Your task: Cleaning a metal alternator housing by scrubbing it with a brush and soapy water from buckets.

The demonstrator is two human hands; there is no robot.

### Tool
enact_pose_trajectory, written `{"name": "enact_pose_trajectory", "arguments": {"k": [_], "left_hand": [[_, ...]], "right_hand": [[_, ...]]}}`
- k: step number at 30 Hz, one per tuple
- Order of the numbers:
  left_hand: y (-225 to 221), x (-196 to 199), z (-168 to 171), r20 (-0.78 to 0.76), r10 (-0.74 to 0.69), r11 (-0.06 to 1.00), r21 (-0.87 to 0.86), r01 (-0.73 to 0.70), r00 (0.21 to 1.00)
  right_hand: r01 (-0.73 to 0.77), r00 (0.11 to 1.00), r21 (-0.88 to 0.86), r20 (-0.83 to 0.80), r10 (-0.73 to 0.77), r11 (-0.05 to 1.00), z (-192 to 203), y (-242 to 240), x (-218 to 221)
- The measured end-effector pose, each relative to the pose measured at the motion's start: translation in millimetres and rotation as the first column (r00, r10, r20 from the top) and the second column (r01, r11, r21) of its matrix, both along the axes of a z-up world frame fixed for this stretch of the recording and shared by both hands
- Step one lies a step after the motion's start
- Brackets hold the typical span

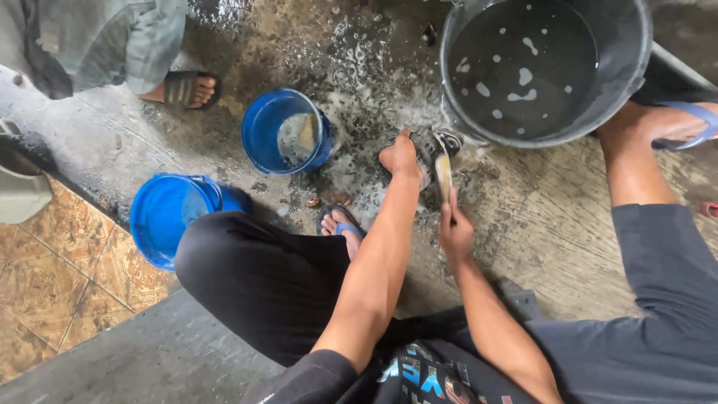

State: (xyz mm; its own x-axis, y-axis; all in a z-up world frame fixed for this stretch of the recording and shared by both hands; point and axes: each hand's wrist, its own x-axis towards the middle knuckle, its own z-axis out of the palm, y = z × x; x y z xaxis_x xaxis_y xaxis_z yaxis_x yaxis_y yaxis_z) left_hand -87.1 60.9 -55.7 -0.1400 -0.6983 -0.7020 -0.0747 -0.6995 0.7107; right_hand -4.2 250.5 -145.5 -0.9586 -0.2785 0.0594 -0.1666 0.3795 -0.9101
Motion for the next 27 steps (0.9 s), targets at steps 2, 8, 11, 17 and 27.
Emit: {"name": "enact_pose_trajectory", "arguments": {"k": [2,8,11,17,27], "left_hand": [[-13,-3,-32,0.003,0.002,1.000,0.026,-0.002,1.000],[-34,9,4,-0.014,0.077,0.983,0.171,-0.073,0.997],[-50,23,37,-0.046,-0.029,0.973,0.227,0.039,0.998],[-50,33,30,-0.072,0.024,0.960,0.281,-0.003,0.997],[-54,35,63,-0.062,-0.001,0.949,0.313,0.020,0.998]], "right_hand": [[-0.011,1.000,0.022,-0.026,0.012,1.000,43,-36,-34],[-0.084,0.960,0.087,-0.258,0.104,0.993,39,-36,-22],[-0.146,0.951,0.077,-0.263,0.161,0.986,21,-23,-18],[-0.298,0.939,0.217,-0.105,0.326,0.929,92,-66,-53],[-0.360,0.849,0.274,-0.300,0.435,0.892,86,-61,-72]]}}
